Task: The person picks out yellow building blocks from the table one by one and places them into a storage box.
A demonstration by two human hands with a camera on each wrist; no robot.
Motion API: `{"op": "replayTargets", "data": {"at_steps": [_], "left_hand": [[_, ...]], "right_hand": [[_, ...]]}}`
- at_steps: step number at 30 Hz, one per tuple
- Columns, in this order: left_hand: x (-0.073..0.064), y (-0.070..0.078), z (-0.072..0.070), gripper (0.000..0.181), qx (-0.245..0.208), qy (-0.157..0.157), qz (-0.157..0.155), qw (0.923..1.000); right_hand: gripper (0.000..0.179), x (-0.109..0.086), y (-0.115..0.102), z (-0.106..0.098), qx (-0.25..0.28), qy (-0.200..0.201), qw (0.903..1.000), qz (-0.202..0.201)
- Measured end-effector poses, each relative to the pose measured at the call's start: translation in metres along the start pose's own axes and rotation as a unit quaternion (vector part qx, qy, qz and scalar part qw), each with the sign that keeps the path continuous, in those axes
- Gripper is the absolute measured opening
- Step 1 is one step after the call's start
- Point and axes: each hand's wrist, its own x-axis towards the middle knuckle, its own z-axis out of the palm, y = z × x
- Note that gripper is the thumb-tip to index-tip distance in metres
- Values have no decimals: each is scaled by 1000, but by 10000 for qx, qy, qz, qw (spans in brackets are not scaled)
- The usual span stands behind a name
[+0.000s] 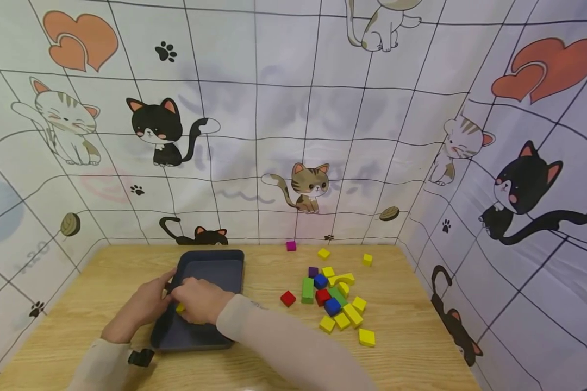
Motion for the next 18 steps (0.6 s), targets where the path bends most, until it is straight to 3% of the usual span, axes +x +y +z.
{"op": "replayTargets", "data": {"at_steps": [7,11,18], "left_hand": [[-14,60,-40,73,-88,-348,-434,9984],[-18,71,-46,73,-13,-422,-544,9976],[-20,75,-46,74,-91,-431,-594,9973]], "right_hand": [[32,-10,10,-4,55,213,9997,60],[30,-18,18,-7,-126,323,9990,277],[33,-36,43,-10,-209,393,9972,608]]}}
